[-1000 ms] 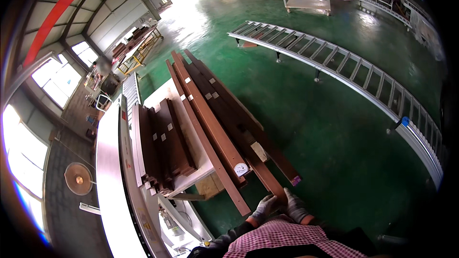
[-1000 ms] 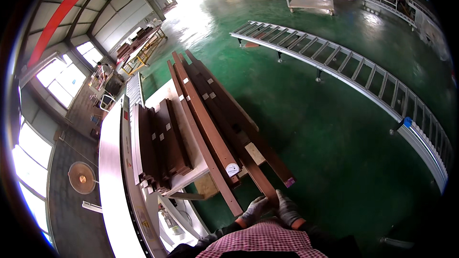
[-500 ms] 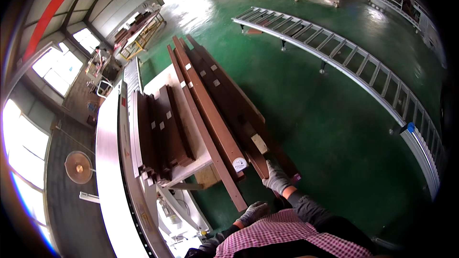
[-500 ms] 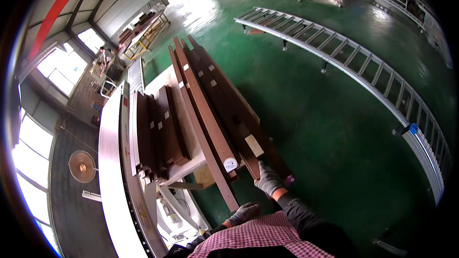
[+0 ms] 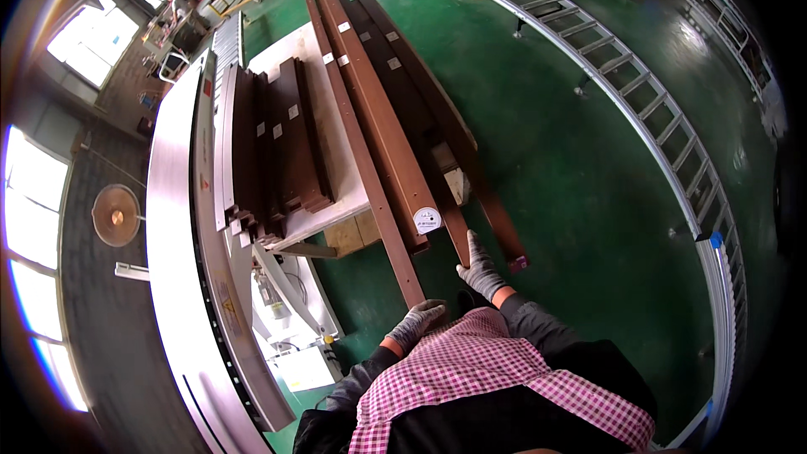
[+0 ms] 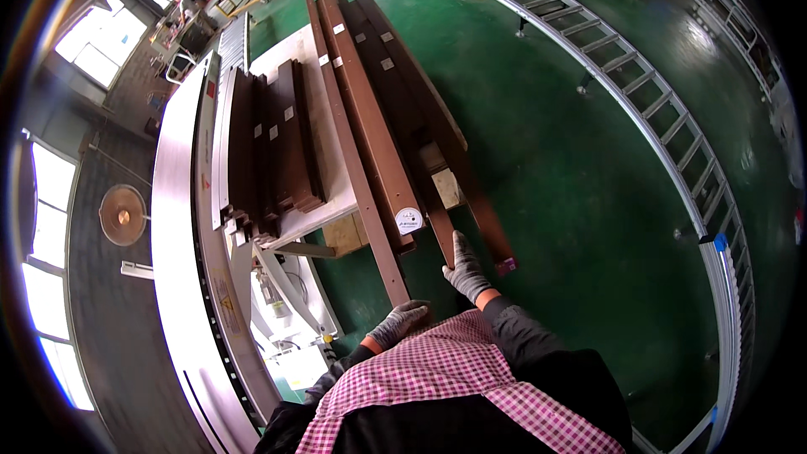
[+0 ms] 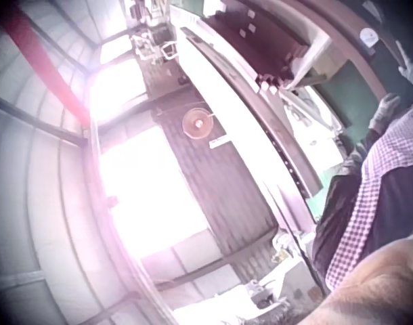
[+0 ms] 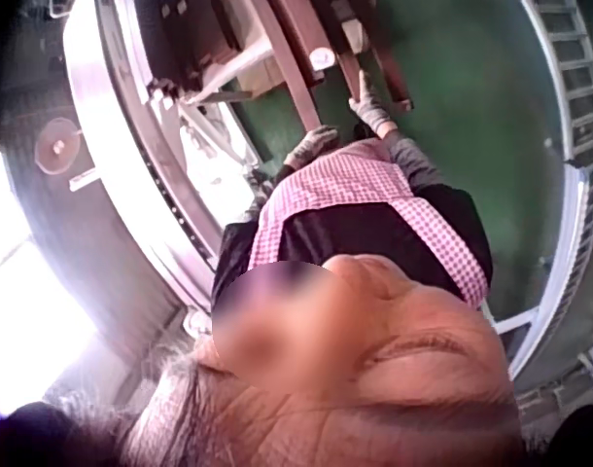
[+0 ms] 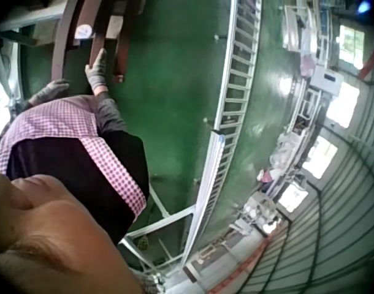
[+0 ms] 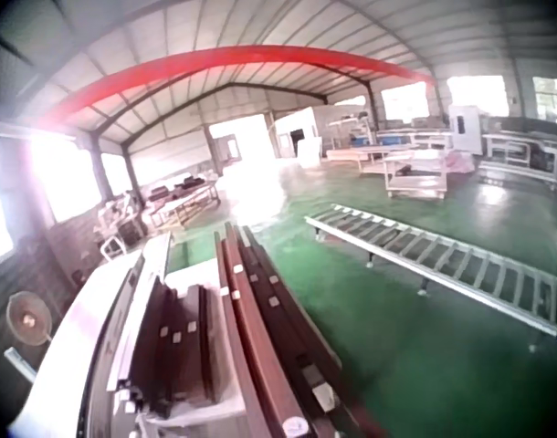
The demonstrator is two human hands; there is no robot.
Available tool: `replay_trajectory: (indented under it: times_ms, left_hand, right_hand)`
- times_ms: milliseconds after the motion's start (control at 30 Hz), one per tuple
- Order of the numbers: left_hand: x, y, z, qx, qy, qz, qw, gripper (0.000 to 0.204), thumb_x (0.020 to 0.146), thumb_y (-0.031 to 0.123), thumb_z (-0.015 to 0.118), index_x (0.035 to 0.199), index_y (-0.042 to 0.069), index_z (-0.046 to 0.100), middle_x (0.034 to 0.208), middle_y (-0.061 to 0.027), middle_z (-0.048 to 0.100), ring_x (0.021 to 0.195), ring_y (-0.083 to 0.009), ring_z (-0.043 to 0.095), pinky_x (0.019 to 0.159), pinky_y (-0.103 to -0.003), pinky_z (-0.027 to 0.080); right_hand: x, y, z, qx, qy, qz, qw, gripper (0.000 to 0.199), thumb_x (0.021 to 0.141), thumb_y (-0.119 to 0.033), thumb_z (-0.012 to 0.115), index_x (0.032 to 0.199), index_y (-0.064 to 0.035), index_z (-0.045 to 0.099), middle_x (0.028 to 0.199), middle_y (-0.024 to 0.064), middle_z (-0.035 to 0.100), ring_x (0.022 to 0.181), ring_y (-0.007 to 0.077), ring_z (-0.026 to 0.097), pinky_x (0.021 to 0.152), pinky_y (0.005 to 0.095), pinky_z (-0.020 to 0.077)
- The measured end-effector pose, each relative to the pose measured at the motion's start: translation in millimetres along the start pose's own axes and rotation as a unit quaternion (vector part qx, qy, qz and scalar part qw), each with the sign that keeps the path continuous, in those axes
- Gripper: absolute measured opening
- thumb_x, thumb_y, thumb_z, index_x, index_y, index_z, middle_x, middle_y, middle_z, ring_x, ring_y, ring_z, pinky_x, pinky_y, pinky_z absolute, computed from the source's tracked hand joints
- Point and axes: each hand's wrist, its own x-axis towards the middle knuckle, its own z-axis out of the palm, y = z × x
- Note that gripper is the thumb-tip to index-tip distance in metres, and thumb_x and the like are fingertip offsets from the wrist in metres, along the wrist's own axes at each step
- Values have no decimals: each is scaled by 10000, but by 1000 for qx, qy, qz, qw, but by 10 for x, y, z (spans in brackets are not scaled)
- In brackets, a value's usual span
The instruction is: The person sands long wooden boards one at a time by placing them on a belt sanding machine and moving them back and forth, then transfers each sanded board to a stack on a pallet.
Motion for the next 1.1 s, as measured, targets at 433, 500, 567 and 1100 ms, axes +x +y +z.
replay_trajectory:
  times_ms: [433,500,567,1100]
  left_hand:
    - [-1622,-73,-1174,-60,102,225,967,360,946,276,619,1194,15,626,1088,-75,665,1006,-170,616,918,-313,485]
    - [-2285,-379,-1598,-114,293,333,889,315,942,248,627,1174,35,642,1039,-54,667,965,-139,615,865,-283,500]
    - [-2831,-897,-1958,-212,475,403,753,278,928,203,646,1151,36,647,1017,-32,665,954,-123,610,849,-269,499]
    - [-7029,-4942,-4225,98,775,-395,483,1033,707,533,759,1512,136,249,1527,-183,313,1401,-369,301,1152,-486,228]
  right_hand:
    - [214,45,-65,12,-27,-35,999,939,761,-149,727,1514,-37,177,1520,241,277,1407,369,291,1151,412,259]
    - [130,-277,-308,-175,-29,1,984,901,772,-188,718,1503,-40,213,1508,211,325,1377,355,350,1144,421,278]
    - [202,447,-318,153,141,-48,977,654,867,-36,581,1467,-15,322,1464,167,416,1336,284,419,1109,374,330]
    - [-538,-4549,2234,185,-50,-243,951,273,933,-38,571,1203,-16,605,1165,76,634,1019,148,620,917,295,513]
